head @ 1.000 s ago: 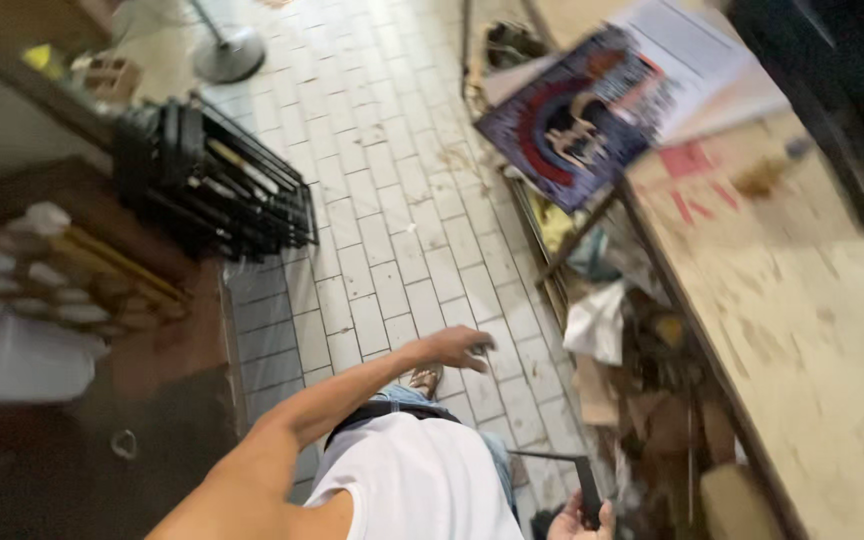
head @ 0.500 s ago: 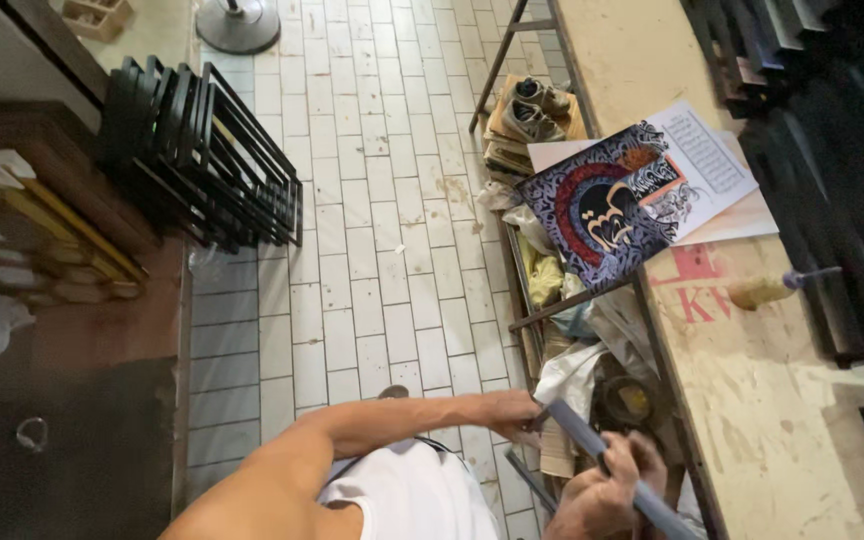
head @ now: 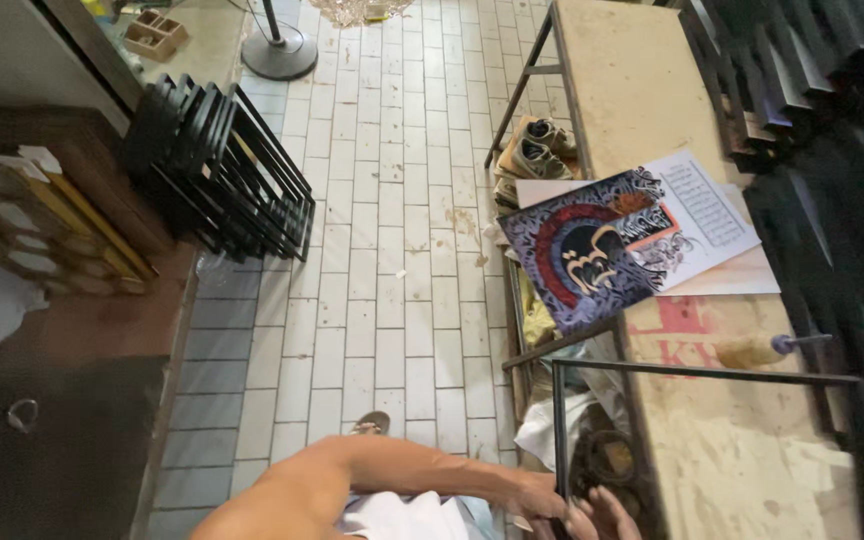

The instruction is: The person applies glue to a black frame, places a printed artwork inside, and presses it into place. This sequence is repeated for multiple artworks with different designs.

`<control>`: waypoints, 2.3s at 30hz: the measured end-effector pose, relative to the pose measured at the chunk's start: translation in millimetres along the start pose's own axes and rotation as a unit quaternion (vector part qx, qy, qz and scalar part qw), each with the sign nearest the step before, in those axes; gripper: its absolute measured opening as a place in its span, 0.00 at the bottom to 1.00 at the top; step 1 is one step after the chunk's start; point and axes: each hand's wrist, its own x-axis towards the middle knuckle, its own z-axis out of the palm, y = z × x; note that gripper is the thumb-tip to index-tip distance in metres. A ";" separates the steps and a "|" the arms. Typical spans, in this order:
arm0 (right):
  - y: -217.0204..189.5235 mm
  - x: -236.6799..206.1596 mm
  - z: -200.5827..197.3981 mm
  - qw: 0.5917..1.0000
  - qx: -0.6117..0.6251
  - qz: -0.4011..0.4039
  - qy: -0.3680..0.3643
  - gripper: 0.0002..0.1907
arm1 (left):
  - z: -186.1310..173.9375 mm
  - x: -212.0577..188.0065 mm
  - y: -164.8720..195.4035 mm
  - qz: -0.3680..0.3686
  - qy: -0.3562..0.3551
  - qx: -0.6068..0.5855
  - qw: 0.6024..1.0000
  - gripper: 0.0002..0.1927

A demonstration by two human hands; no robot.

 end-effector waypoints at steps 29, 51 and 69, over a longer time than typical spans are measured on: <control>6.3 107.1 -169.6 0.981 -0.121 -0.137 -0.069 0.28 | 0.3 191.0 -14.6 -0.195 0.216 -0.078 0.953 0.38; -372.2 141.5 -59.4 0.805 0.009 -0.527 -0.273 0.56 | -156.5 -52.4 210.9 0.144 0.575 0.029 0.805 0.11; -497.3 264.7 89.1 0.705 0.252 -0.290 -0.596 0.37 | -192.2 -72.4 276.4 0.115 0.694 0.397 0.590 0.22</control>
